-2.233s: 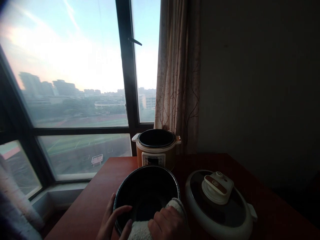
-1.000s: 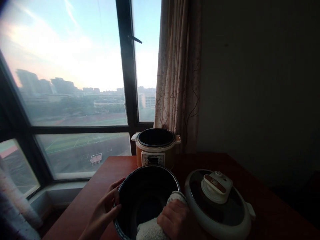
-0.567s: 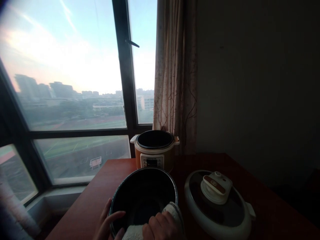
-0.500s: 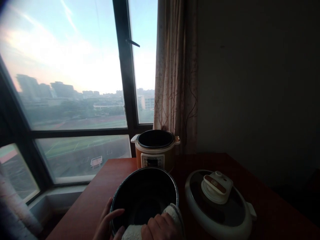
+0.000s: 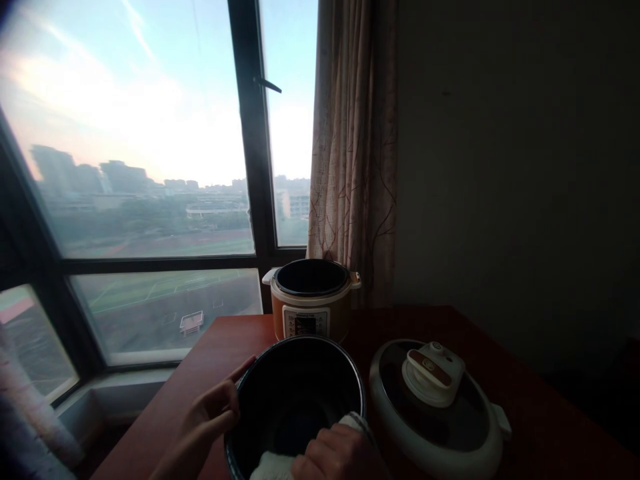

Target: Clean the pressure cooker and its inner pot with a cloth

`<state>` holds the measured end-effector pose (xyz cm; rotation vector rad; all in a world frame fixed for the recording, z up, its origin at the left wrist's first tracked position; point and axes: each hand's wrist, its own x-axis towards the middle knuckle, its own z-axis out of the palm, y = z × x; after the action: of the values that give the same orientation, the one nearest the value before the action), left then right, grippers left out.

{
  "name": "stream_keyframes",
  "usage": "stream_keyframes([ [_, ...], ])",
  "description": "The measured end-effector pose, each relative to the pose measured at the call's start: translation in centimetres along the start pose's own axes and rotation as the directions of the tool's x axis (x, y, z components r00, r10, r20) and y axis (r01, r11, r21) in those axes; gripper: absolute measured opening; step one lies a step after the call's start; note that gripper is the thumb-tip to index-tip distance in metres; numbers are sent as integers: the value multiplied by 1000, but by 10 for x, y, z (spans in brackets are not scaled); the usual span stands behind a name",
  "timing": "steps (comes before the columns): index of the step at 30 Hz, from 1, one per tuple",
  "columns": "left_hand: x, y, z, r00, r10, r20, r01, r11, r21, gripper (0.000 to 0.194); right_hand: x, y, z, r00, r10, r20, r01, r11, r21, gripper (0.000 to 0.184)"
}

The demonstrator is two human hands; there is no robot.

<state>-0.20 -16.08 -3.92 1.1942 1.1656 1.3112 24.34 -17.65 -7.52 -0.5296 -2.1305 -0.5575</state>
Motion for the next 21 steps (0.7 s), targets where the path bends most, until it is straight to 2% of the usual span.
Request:
stream_keyframes([
  [3,17,7,-11,990,-17,143,15,1000,10,9,-12,14,-1,999,-2,43,-1,997,75,44],
  [6,30,13,-23,952,-16,305,14,1000,8,6,-16,26,-10,981,-17,194,-13,988,153,39],
  [8,36,14,-27,933,-9,360,11,1000,-3,5,-14,31,-18,978,-17,210,-28,978,209,37],
  [10,39,13,-29,930,3,368,1,1000,-12,3,-12,34,-25,982,4,191,-49,972,230,32],
  [13,37,7,-26,945,25,326,-25,1000,-5,5,-9,34,-31,970,14,243,-65,977,203,20],
  [15,32,1,-22,968,34,247,-49,997,53,8,-8,31,-32,969,14,247,-57,984,167,22],
  [18,19,-10,-18,995,77,64,-88,977,195,16,-7,24,-28,983,37,181,-56,994,97,28],
  [21,-4,-24,-12,981,185,-67,-153,933,327,23,-4,15,-19,989,85,119,-87,996,14,29],
])
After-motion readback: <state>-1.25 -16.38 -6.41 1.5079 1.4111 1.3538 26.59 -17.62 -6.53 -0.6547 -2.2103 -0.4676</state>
